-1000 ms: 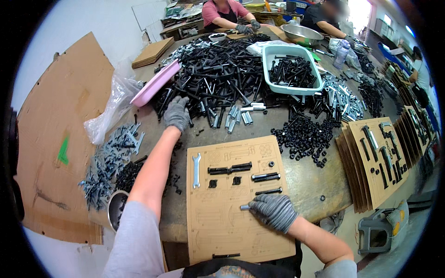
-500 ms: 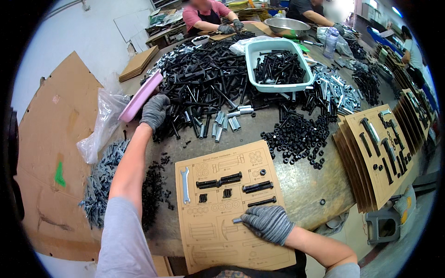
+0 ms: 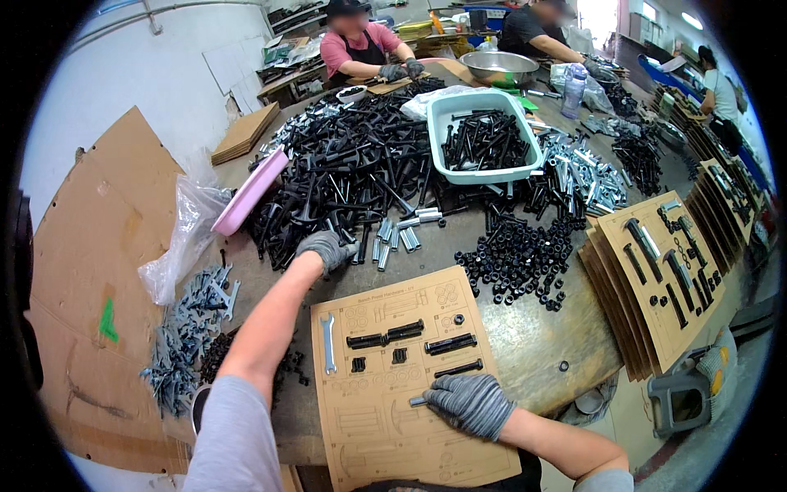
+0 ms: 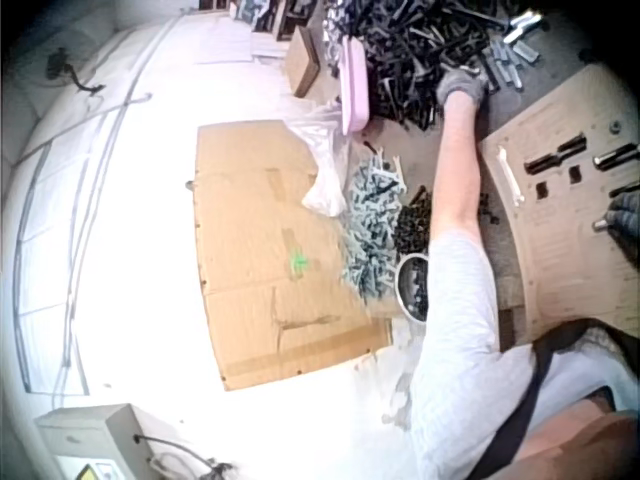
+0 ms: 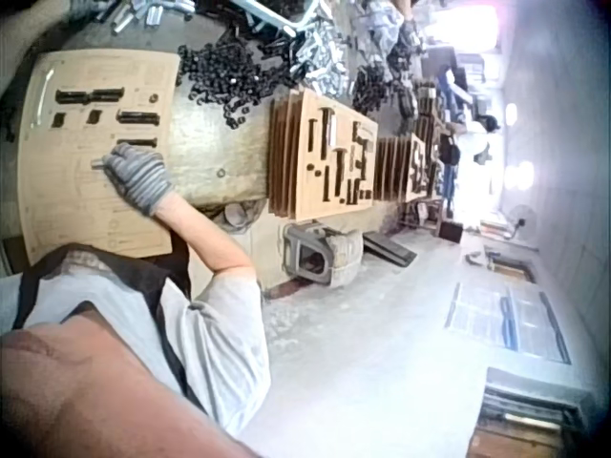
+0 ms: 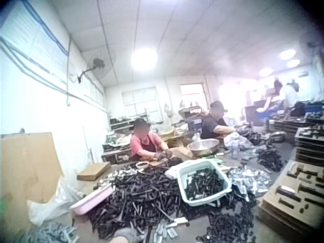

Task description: The person sorts and arranges various metal hardware items, including bolts, nuts, washers, and hammers, onto a cardboard template. They pick items from piles on the table and place them into designated spots on the board, repeating the process to fill multiple templates.

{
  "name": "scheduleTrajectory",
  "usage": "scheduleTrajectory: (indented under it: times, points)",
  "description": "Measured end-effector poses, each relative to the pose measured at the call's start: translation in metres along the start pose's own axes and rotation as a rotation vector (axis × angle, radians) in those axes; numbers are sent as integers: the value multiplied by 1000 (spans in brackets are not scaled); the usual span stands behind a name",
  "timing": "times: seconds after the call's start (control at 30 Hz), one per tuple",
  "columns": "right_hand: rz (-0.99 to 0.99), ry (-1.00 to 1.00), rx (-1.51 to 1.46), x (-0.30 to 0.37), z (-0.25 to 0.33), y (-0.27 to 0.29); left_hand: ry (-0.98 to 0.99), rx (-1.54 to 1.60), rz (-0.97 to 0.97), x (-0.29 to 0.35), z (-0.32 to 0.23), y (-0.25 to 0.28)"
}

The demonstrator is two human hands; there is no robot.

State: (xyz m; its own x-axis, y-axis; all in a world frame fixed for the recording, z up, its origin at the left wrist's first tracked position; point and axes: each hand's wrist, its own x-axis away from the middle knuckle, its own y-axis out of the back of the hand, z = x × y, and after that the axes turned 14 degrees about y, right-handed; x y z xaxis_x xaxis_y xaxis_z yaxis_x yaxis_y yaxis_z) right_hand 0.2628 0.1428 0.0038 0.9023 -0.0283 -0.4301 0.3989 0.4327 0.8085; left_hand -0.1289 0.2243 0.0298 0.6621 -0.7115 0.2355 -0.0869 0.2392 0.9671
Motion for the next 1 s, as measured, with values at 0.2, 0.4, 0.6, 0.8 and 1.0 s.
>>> scheduleTrajectory:
  times: [0.2,0.4,0.6,0.8,1.0]
  points:
    - [3,-19,24,-3,6,3,177,562,42,-41,16,-45]
    - [64,-59,42,-2,7,1,56,1667,744,10,39,7]
    - [-130,-54,134,-11,9,17,-247,1641,580,117,44,45]
    - [-497,-242,-220,-89,36,33,-211,1572,444,227,9,15]
    - [-344,-85,143,-69,36,15,-113,1411,483,293,7,-4]
